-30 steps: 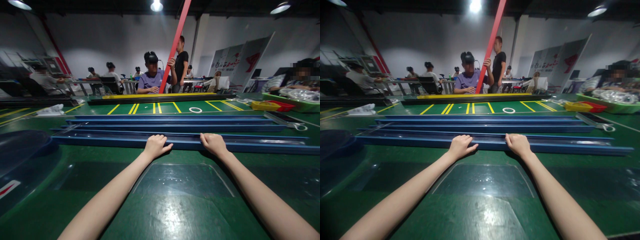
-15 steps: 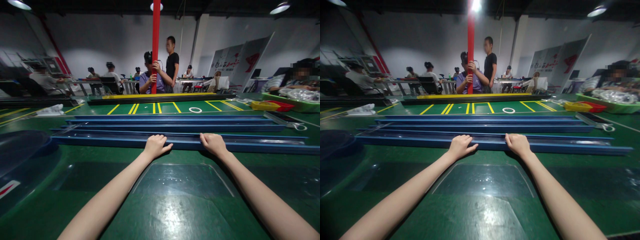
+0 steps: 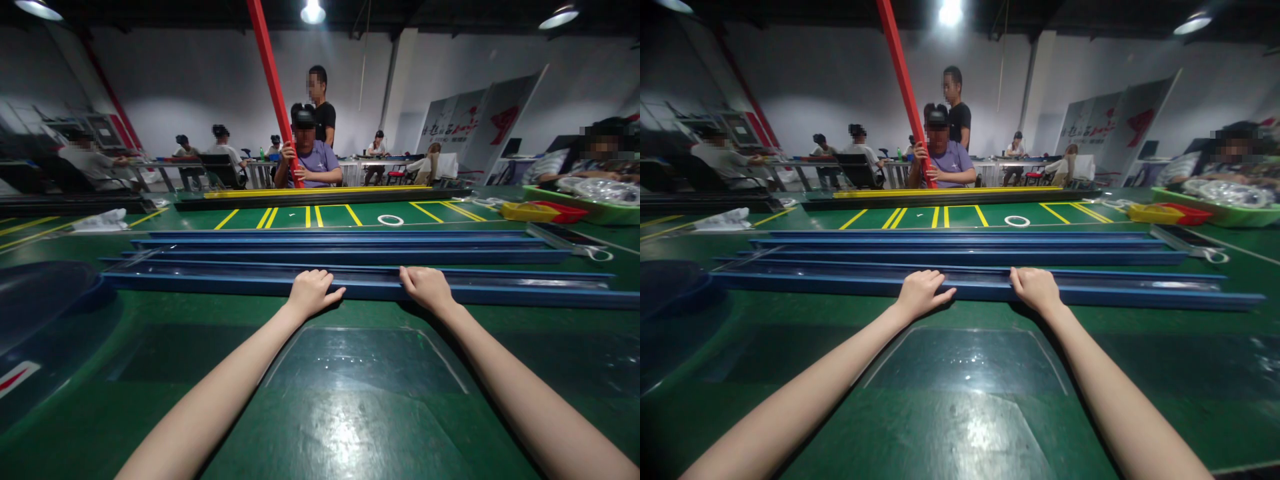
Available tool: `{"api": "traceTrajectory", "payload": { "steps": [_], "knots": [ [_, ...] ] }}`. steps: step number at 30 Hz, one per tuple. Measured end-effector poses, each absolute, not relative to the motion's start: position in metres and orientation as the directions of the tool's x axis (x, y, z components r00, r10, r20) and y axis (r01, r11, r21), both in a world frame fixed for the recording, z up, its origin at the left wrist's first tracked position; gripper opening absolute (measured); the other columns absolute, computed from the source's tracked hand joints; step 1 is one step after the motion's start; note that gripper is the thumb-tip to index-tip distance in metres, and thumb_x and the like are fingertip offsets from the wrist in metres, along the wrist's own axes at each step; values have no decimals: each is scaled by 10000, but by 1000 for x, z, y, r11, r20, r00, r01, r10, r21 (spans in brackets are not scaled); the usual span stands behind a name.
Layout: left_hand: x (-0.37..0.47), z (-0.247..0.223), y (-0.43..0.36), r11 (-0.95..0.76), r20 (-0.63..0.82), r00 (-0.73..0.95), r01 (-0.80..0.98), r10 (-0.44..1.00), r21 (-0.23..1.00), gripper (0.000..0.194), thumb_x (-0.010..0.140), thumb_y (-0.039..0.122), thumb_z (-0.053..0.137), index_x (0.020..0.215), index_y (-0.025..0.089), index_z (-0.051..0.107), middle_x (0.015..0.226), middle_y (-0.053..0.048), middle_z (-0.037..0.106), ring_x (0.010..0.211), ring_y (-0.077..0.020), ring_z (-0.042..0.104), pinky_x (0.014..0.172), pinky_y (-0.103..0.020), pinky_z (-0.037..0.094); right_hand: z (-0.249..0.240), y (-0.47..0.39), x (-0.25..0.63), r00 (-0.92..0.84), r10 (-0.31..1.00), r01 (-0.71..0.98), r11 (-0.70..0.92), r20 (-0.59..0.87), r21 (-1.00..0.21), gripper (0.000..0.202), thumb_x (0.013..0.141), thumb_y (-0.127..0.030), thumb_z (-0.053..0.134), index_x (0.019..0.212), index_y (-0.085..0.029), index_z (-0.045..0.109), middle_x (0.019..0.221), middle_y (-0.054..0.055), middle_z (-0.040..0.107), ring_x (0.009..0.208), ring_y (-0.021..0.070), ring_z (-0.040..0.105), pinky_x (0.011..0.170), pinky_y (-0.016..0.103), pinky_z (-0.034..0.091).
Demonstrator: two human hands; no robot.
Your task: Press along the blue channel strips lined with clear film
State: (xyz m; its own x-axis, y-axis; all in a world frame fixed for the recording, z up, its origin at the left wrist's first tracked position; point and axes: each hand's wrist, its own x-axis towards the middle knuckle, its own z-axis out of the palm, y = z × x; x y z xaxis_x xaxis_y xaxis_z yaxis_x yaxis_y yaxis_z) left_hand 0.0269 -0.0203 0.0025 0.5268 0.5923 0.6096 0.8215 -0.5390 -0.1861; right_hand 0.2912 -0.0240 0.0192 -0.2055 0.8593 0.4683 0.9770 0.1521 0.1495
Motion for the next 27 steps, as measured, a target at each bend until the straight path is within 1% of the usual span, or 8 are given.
{"api": "traceTrajectory", "payload": {
  "steps": [11,23,27],
  "knots": [
    [27,2,-20,-536,620,530,820,578,-201,413,828,491,368,651,169,557,636,-38,575,612,-150,523,545,-267,313,20,-25,290,-200,862,978,150,466,142,524,865,-348,234,567,-161,621,628,92,661,571,166,590,477,254,226],
    [26,2,-20,-559,617,518,816,592,-148,404,824,488,373,655,172,559,645,-46,572,619,-159,523,543,-274,313,18,-24,291,-211,852,976,159,480,147,531,867,-356,225,566,-165,619,628,91,661,573,171,593,478,258,231],
    [27,3,-20,-549,617,525,818,587,-173,409,826,488,369,652,171,559,640,-42,573,615,-154,522,541,-274,317,18,-24,292,-211,852,976,159,479,146,533,868,-357,224,564,-164,617,628,91,661,573,171,592,479,259,234]
  ]
}}
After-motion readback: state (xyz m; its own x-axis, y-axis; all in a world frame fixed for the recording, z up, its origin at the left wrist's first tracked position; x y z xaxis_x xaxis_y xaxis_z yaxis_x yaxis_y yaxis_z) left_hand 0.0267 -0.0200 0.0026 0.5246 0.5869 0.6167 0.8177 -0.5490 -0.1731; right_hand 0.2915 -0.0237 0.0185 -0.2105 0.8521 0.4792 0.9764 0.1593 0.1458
